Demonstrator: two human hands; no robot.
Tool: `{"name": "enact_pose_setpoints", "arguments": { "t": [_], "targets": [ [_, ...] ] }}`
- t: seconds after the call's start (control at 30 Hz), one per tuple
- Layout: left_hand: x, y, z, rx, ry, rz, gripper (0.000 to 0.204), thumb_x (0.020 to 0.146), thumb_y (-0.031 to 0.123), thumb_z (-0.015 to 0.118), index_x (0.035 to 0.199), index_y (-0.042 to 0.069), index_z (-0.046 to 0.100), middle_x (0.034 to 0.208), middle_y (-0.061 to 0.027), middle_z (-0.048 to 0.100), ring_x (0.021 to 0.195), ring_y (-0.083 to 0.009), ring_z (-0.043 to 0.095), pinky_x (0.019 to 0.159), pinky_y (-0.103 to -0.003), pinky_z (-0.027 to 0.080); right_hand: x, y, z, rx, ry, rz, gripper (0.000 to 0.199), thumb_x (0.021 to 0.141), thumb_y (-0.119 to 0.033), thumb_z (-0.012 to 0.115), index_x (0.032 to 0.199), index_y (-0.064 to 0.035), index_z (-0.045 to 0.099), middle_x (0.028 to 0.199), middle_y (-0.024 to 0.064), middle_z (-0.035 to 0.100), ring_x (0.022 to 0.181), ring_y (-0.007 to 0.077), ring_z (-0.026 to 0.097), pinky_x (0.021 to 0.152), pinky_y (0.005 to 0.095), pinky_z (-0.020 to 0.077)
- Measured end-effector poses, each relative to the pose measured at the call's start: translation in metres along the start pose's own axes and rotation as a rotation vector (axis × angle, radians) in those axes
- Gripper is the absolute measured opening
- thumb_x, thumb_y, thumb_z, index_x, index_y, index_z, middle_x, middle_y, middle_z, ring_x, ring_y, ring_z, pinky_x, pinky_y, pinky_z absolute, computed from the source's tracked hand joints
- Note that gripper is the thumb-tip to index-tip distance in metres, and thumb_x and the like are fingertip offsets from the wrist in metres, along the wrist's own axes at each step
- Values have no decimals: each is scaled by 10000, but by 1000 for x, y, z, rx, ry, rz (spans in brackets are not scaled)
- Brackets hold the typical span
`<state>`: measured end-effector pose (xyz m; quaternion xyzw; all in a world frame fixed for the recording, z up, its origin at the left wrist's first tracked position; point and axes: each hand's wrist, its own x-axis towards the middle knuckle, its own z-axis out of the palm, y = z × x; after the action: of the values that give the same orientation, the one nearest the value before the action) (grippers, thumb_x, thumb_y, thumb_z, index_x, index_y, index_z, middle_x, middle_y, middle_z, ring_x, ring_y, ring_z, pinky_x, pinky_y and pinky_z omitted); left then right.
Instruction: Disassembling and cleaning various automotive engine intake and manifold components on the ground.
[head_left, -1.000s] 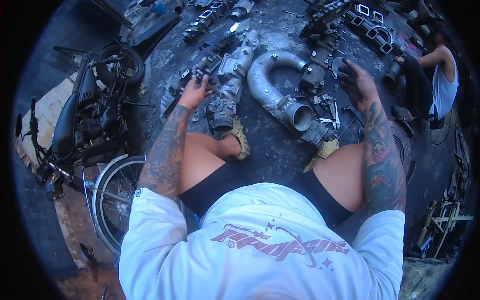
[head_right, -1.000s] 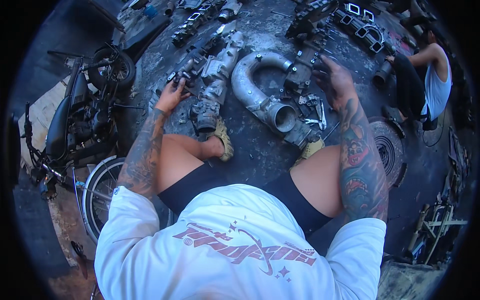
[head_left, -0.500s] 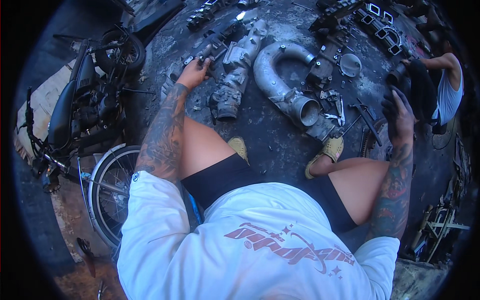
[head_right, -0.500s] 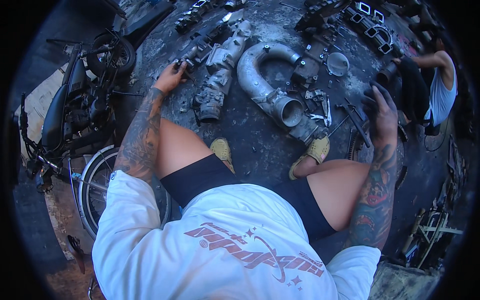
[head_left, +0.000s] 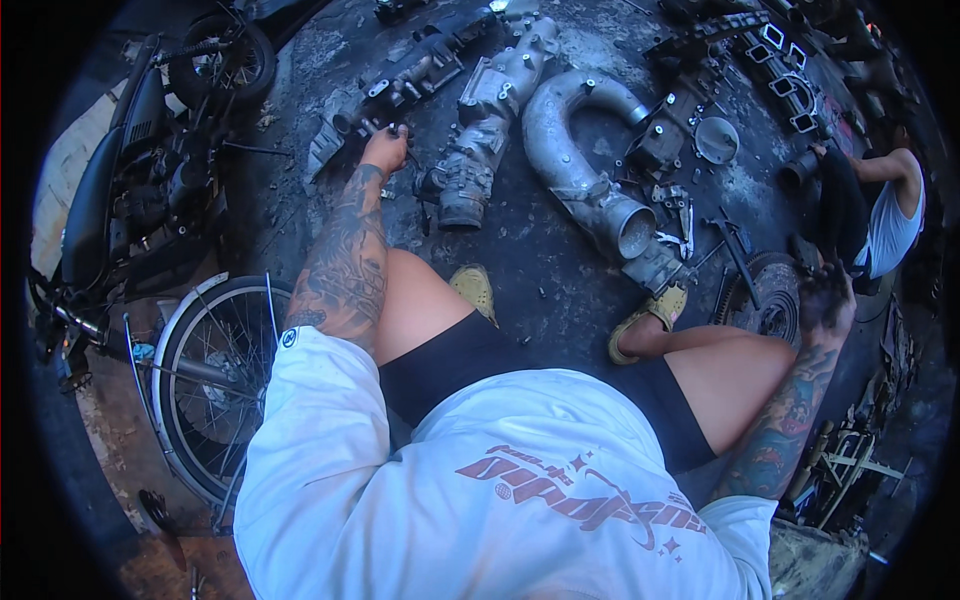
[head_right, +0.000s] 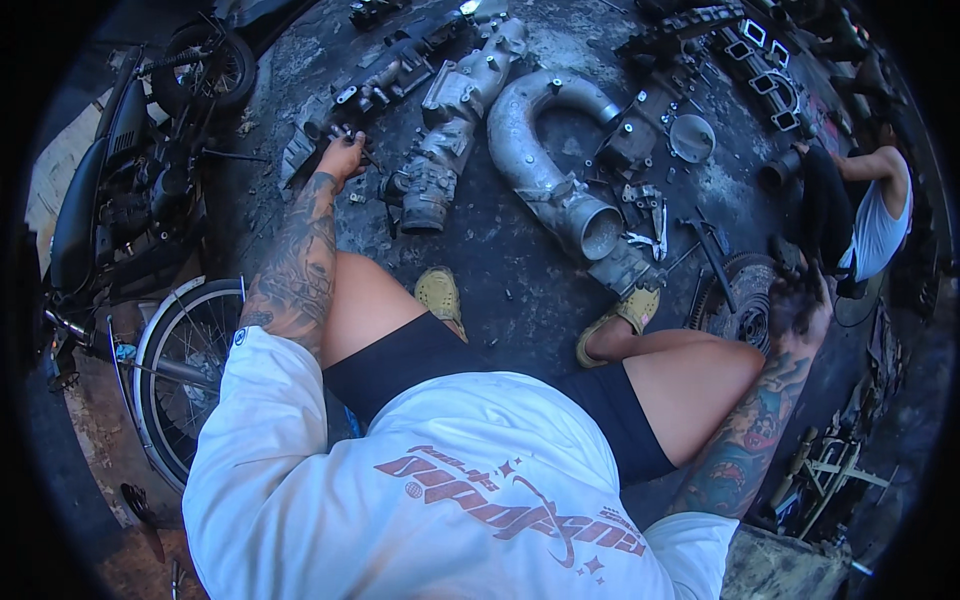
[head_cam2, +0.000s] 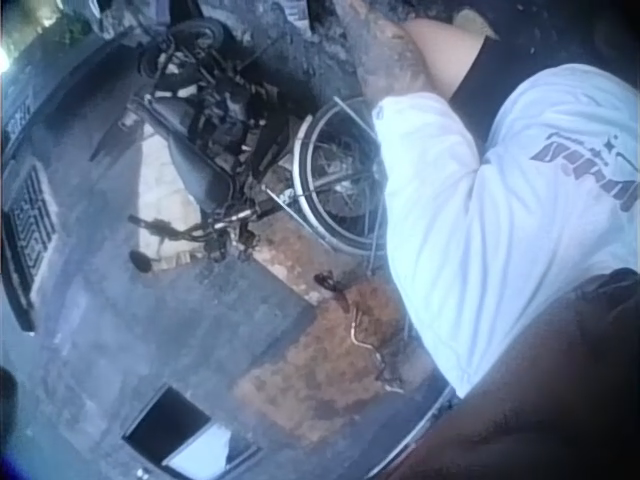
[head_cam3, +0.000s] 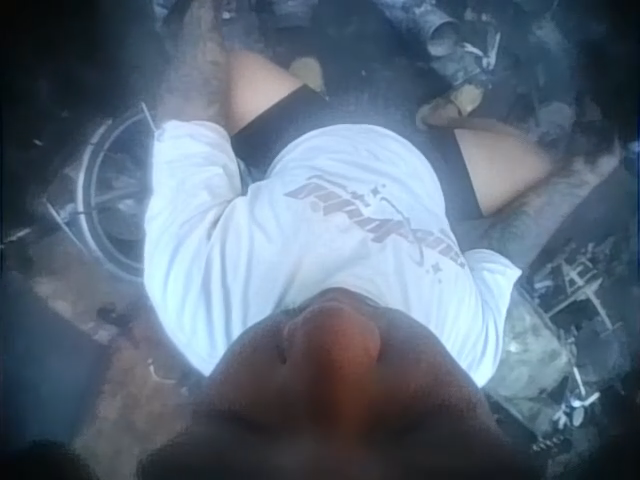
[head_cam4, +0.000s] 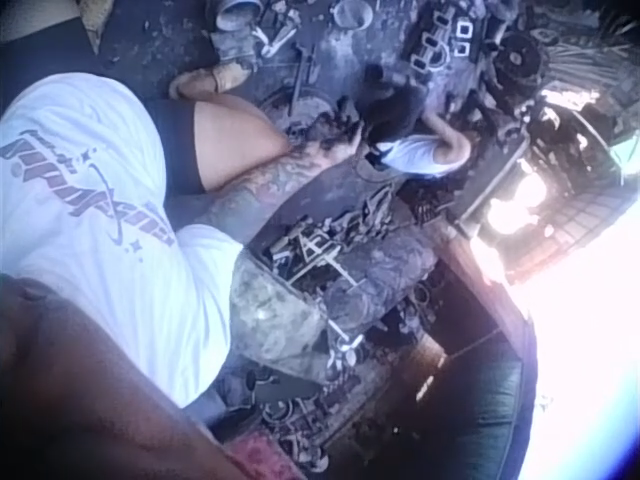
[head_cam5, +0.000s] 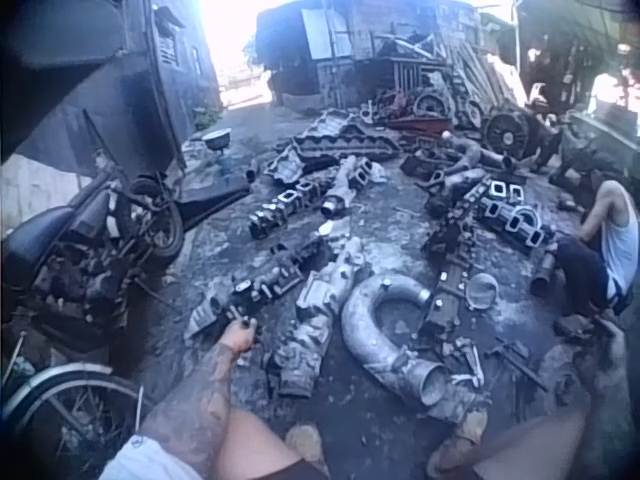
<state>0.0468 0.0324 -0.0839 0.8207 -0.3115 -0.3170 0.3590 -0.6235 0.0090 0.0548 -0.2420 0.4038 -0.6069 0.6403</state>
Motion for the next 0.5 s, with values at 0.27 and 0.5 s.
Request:
{"name": "enact_pose_setpoints", "arguments": {
  "t": [0.27, 0.5],
  "targets": [
    [23, -32, 9, 271, -79, -43, 380, 919, 339, 475, 1021, -2, 609, 920, -130, 641, 718, -231, 628, 621, -362, 499, 13, 47, 88, -395, 173, -87, 260, 884, -183, 557, 1117, -69, 566, 874, 35, 587, 747, 153, 545, 674, 277, 429],
    [1, -14, 41, 126, -304, -218, 383, 936, 320, 473, 1153, 8, 528, 1059, -101, 572, 775, -199, 614, 573, -266, 548, 6, 16, 80, -293, 190, -217, 281, 892, -173, 548, 1148, -56, 543, 911, 47, 570, 757, 166, 553, 689, 285, 434]
  ]
}}
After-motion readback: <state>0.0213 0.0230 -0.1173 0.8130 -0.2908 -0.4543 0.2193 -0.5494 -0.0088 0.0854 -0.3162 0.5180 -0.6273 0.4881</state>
